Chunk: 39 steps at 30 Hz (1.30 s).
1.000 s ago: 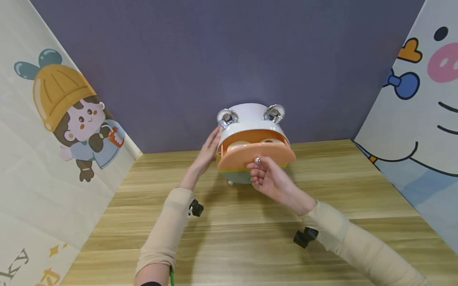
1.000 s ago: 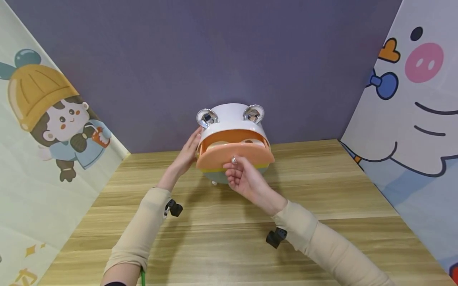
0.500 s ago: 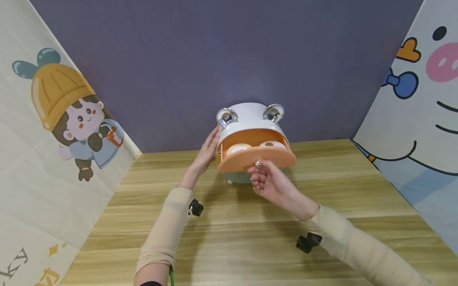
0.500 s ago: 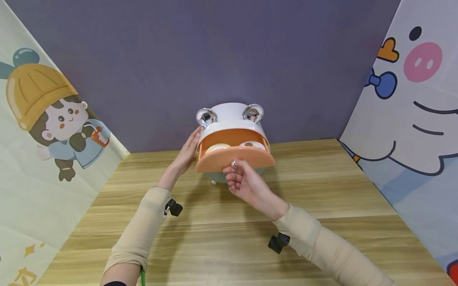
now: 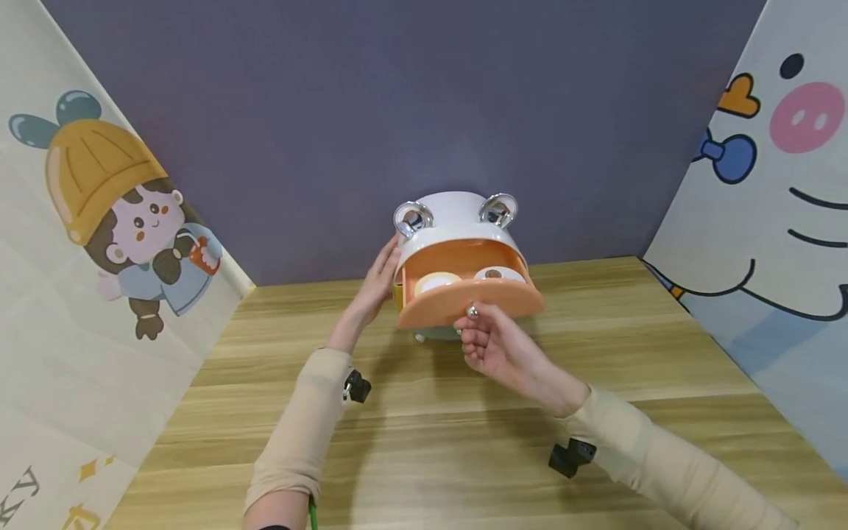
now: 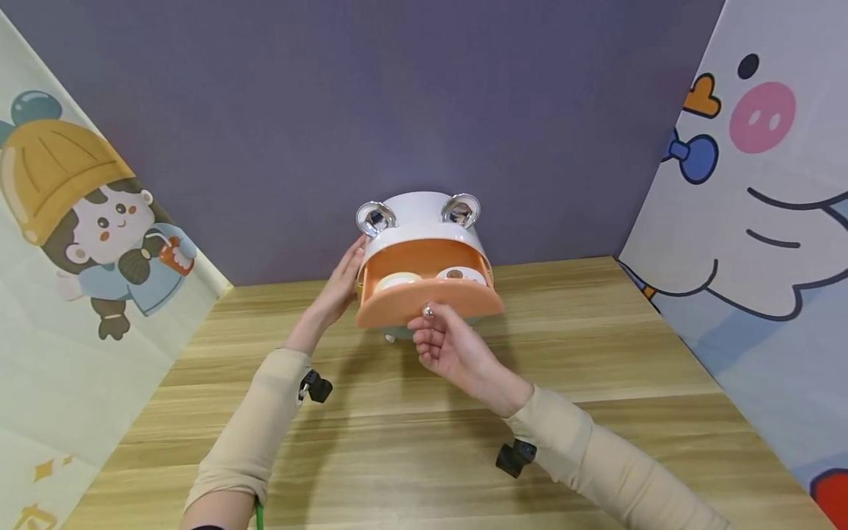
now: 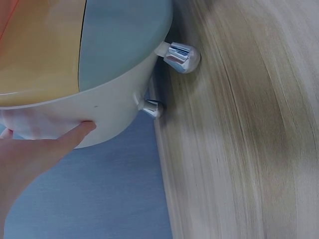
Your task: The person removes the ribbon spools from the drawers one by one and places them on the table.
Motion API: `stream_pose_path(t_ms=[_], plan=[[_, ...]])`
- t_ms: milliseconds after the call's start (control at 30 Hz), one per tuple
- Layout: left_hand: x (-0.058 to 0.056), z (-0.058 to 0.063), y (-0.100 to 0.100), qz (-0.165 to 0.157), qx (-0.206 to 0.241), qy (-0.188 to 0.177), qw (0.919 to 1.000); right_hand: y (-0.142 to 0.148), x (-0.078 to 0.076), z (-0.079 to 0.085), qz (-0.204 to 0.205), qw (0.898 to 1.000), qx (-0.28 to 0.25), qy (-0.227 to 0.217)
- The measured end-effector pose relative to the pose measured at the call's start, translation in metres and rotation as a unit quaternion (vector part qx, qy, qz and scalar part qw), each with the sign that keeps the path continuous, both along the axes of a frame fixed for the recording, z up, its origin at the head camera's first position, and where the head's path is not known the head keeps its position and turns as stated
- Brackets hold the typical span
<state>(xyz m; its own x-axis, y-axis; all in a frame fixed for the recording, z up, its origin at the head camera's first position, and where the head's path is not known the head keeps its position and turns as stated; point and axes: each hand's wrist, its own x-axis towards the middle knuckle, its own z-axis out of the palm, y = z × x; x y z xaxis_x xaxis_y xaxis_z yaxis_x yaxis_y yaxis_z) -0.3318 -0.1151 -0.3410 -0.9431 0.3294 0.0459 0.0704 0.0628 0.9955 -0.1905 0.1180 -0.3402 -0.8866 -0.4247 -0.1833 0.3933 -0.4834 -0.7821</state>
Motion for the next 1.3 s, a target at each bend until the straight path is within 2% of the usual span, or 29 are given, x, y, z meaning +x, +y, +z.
stream_pose_path(t_ms=[100, 267, 367, 600, 933, 1300], plan=[[-0.005, -0.003, -0.001, 0.001, -0.002, 0.004, 1.0000, 0.000, 0.002, 0.000, 0.003, 1.000, 0.000, -0.001], [-0.018, -0.016, -0.003, 0.003, -0.002, 0.011, 0.9999, 0.000, 0.005, 0.000, 0.003, 1.000, -0.003, -0.006], [-0.021, -0.021, -0.003, 0.007, -0.006, 0.018, 0.9998, 0.000, 0.007, 0.000, 0.007, 1.000, -0.002, -0.008], [-0.020, -0.023, -0.003, 0.014, -0.012, 0.033, 0.9993, -0.001, 0.012, 0.001, 0.002, 1.000, 0.003, -0.010], [-0.020, -0.023, -0.004, 0.009, -0.024, 0.022, 0.9994, 0.000, 0.019, -0.002, -0.004, 1.000, -0.001, -0.022], [-0.017, -0.024, -0.002, 0.009, -0.024, 0.024, 0.9994, 0.004, 0.023, -0.006, 0.008, 1.000, 0.004, 0.005]])
